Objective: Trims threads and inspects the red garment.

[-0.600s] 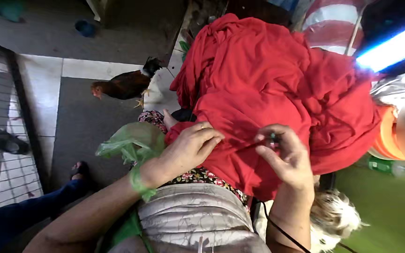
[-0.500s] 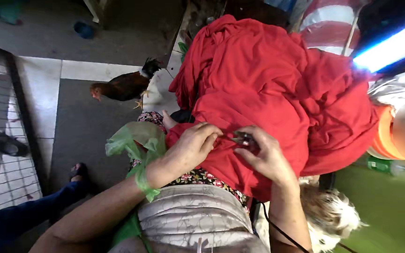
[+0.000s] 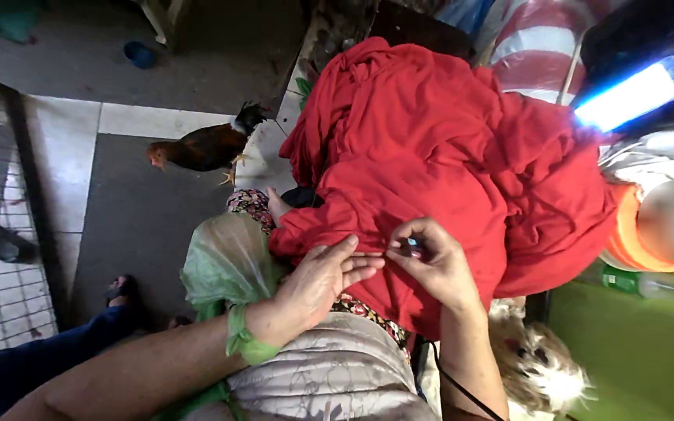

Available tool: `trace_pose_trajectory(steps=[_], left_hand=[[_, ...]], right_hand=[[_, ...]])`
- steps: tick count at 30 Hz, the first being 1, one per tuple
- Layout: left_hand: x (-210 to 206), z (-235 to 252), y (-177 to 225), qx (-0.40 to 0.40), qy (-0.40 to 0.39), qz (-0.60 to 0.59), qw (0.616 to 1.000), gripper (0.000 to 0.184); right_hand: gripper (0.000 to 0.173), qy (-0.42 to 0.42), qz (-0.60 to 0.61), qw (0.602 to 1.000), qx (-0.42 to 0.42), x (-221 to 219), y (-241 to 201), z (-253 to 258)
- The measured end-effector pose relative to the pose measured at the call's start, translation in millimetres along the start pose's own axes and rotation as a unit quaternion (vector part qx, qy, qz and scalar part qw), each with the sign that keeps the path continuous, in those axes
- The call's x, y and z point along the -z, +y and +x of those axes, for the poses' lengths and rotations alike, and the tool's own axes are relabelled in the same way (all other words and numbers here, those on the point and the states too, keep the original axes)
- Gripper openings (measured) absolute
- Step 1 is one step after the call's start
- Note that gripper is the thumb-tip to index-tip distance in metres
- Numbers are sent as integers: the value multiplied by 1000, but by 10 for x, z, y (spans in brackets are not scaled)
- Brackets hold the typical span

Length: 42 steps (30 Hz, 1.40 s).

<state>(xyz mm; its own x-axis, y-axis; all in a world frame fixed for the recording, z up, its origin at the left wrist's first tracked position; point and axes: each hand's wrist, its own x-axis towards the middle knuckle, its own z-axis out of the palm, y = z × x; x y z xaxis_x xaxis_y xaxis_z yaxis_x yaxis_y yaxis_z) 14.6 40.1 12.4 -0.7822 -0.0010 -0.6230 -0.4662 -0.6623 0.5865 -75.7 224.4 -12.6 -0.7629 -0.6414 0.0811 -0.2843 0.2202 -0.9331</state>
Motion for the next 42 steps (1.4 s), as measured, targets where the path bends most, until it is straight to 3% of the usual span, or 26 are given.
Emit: trace_pose_trajectory(steps=[3,8,21,35,42], left_hand=[[66,46,-61,-81,51,22,995,19],[103,81,-85,-137,76,27,987,11],[92,173,-36,-97,57,23,993,15],[58,177,-66,-139,60,86,985,14],[71,182,-74,-163,56,115,978,12]], right_hand=[[27,-34,8,998,-45,-39,119,-11],[29,-9,39,998,-39,-17,162,-51],[20,8,-13,1000,-21,-119,150,-15],[18,4,-23,999,42,-115,228,-22],[14,16,-8,1000,12,-121,204,-8]])
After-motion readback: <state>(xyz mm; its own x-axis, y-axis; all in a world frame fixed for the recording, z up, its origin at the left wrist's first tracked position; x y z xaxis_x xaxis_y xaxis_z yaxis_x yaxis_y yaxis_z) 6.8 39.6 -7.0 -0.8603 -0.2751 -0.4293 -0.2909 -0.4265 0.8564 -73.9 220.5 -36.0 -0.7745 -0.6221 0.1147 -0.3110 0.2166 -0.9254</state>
